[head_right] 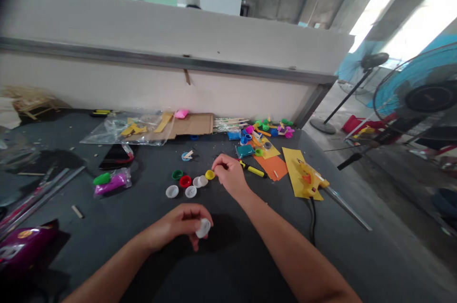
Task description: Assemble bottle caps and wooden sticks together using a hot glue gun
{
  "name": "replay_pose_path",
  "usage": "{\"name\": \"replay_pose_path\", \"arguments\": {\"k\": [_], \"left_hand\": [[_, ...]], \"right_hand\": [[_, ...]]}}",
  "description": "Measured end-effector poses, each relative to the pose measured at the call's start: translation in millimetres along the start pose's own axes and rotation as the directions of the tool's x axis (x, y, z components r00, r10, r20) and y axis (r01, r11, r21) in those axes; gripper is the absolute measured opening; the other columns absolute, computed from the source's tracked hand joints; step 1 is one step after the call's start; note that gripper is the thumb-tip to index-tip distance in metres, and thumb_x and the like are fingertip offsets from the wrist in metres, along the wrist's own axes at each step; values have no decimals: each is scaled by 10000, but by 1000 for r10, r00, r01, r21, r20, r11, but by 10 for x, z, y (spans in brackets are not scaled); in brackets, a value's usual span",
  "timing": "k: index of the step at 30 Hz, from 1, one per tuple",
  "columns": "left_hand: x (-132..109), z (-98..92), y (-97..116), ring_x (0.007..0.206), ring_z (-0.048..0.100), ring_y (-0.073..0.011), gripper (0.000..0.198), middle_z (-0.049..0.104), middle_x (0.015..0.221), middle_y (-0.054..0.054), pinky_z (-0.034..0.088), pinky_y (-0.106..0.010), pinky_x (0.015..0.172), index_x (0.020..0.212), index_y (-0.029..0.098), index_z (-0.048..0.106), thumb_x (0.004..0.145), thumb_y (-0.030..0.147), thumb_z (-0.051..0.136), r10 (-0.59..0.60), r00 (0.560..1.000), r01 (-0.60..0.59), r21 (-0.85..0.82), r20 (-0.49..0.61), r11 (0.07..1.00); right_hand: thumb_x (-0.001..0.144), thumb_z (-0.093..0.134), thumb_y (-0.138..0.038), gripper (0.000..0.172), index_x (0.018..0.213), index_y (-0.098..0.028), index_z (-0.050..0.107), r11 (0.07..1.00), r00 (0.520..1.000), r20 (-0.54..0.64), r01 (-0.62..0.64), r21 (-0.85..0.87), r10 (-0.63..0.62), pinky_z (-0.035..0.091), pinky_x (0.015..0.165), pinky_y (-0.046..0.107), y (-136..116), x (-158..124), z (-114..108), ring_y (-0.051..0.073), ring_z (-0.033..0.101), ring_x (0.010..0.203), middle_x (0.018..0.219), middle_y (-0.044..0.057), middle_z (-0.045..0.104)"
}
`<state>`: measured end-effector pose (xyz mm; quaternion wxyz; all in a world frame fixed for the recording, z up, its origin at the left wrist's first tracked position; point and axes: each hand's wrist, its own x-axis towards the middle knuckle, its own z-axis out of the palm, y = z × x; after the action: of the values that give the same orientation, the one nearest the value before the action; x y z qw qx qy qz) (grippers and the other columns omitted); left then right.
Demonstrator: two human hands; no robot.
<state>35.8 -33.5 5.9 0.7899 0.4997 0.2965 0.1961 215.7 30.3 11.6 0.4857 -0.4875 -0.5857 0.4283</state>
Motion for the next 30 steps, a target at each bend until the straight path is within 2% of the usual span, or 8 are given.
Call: {"name": "replay_pose_path", "arguments": {"k": [3,6,10,12,17,20,24,30], "left_hand": [[-3,30,3,634,565,-136,192,606,714,-39,491,-256,576,825,167,667,739,331,615,-39,996,30,113,79,993],[23,14,-15,607,562,-132,185,578,690,-19,480,-259,569,796,160,640,740,330,590,-34,996,26,107,77,994],[13,-20,-4,547,562,-122,242,555,656,-1,429,-233,533,693,165,566,771,388,518,-56,997,46,200,47,979],[-53,-83,45,528,538,-126,332,539,604,1,394,-228,511,627,176,529,803,447,451,-60,997,72,393,-43,917],[-272,-413,193,612,542,-175,365,600,668,-47,343,-264,564,655,206,576,819,486,410,136,919,246,808,-370,535],[-270,-548,216,718,553,-207,321,605,754,-72,362,-302,673,700,199,580,825,440,408,262,880,276,876,-396,395],[-121,-569,164,837,556,-207,325,601,883,-82,394,-329,781,732,195,542,863,411,337,370,850,190,873,-375,450],[-52,-551,81,1030,527,-234,283,583,1053,-100,351,-391,942,723,196,531,837,423,406,473,787,116,848,-396,517]], "right_hand": [[703,419,-149,174,615,-183,564,941,993,117,53,-335,-14,303,439,194,-18,26,-85,76,419,417,476,-53,472],[754,497,-225,178,620,-189,607,694,966,257,198,-692,-20,338,544,228,-68,22,-130,109,482,526,531,-21,545],[838,483,-392,314,637,-184,605,438,937,335,341,-831,-95,392,744,297,-143,2,-107,180,536,754,670,45,596],[805,531,-478,316,854,-180,625,418,909,387,416,-808,-158,388,844,342,-147,-24,-48,217,522,907,876,80,611],[644,620,-647,846,1326,-210,375,392,834,525,546,-740,-171,384,904,464,-21,-123,207,318,419,1137,1291,161,415],[719,592,-593,738,1334,-255,366,364,825,546,557,-746,-145,390,888,485,63,-114,333,322,402,1160,1306,159,397],[829,544,-446,476,1267,-289,449,313,842,523,537,-783,-135,406,867,440,125,8,349,284,427,1133,1257,135,439],[835,546,-425,450,1239,-238,480,319,868,460,497,-807,-187,379,902,418,157,139,139,270,445,1101,1199,117,493]]}}
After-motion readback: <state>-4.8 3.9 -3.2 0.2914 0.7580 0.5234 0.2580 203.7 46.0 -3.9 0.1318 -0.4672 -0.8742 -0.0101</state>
